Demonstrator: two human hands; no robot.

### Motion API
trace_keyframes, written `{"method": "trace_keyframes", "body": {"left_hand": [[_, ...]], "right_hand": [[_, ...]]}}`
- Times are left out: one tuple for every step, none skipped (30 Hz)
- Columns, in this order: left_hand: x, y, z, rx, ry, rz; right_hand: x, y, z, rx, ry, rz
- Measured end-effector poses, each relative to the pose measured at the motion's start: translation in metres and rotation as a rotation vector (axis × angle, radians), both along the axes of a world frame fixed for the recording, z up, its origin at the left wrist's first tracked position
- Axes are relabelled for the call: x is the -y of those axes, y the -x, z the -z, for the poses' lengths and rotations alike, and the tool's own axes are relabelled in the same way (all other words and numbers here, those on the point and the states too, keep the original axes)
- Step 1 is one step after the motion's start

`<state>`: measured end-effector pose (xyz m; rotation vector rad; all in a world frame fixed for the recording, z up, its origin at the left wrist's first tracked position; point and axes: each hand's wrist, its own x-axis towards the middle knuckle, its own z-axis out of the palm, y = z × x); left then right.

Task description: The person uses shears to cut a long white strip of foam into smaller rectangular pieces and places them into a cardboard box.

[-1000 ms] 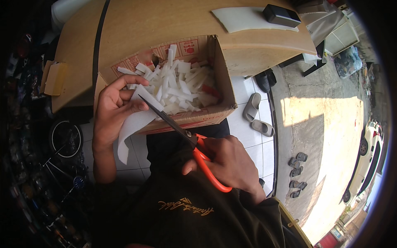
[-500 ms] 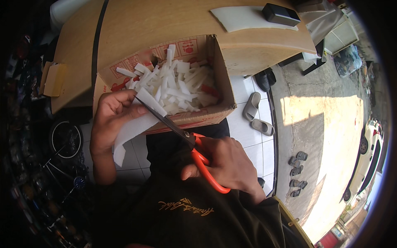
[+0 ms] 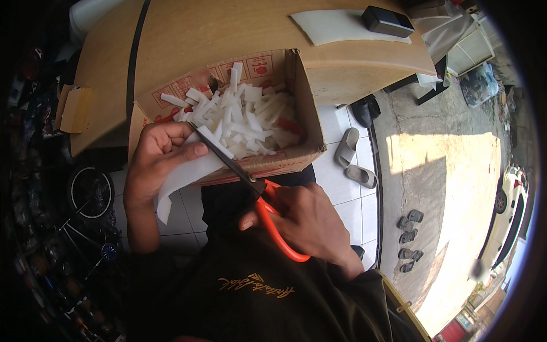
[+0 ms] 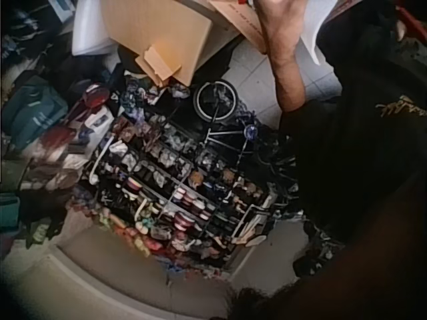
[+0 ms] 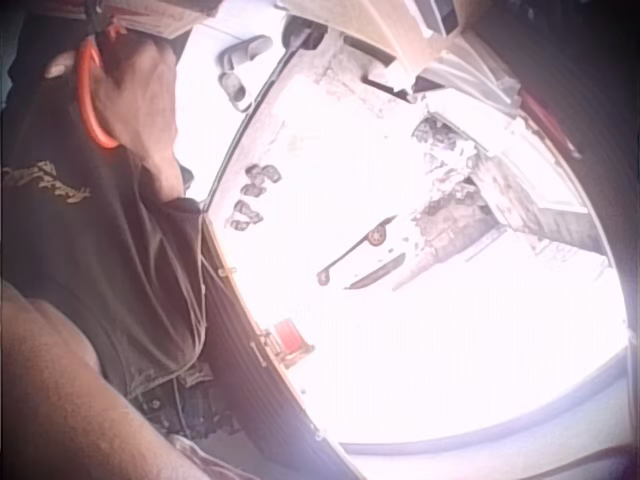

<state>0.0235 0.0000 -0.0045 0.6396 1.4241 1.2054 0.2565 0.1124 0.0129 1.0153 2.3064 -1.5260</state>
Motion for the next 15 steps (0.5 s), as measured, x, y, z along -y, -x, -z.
{"method": "trace_keyframes", "body": {"left_hand": [[0.0001,0.0,-0.0002,0.001,-0.002,0.003],[0.0003,-0.0002,-0.0007,-0.001,0.0,0.001],[0.0004,-0.0008,-0.0014,-0.004,0.002,0.0],[0.0004,-0.0014,-0.0021,-0.011,0.009,-0.002],[0.0008,-0.0026,-0.0031,-0.003,-0.007,-0.012],[0.0013,-0.0042,-0.004,0.0,-0.019,-0.022],[0.0013,-0.0054,-0.0045,0.003,-0.031,-0.031],[0.0011,-0.0064,-0.0048,0.005,-0.037,-0.035],[0.001,-0.0071,-0.005,0.007,-0.043,-0.04],[0.0008,-0.0075,-0.005,0.006,-0.055,-0.047],[0.0008,-0.0083,-0.0048,0.005,-0.048,-0.038],[0.0009,-0.009,-0.0045,0.003,-0.046,-0.03],[0.0008,-0.0094,-0.0041,0.001,-0.044,-0.022],[0.0005,-0.0093,-0.0037,-0.011,-0.044,-0.01],[-0.0001,-0.0087,-0.0032,-0.024,-0.043,0.001]], "right_hand": [[-0.0006,-0.0006,-0.0003,0.018,0.07,0.008],[-0.0012,-0.0009,-0.0002,0.04,0.06,-0.02],[-0.0023,-0.0013,0.0004,0.04,0.043,-0.061],[-0.003,-0.0018,0.0008,0.054,0.026,-0.11],[-0.0035,-0.0024,0.0015,-0.015,0.057,-0.108],[-0.0039,-0.0028,0.0026,-0.07,0.087,-0.113],[-0.0044,-0.0037,0.0031,-0.111,0.116,-0.121],[-0.0049,-0.0047,0.0036,-0.13,0.125,-0.117],[-0.0051,-0.0055,0.0042,-0.135,0.133,-0.115],[-0.0056,-0.006,0.005,-0.133,0.14,-0.127],[-0.0062,-0.006,0.006,-0.136,0.133,-0.125],[-0.0068,-0.0058,0.0067,-0.13,0.125,-0.136],[-0.0071,-0.0054,0.0073,-0.102,0.118,-0.151],[-0.0072,-0.0049,0.0073,-0.116,0.12,-0.14],[-0.007,-0.0042,0.0072,-0.107,0.124,-0.134]]}}
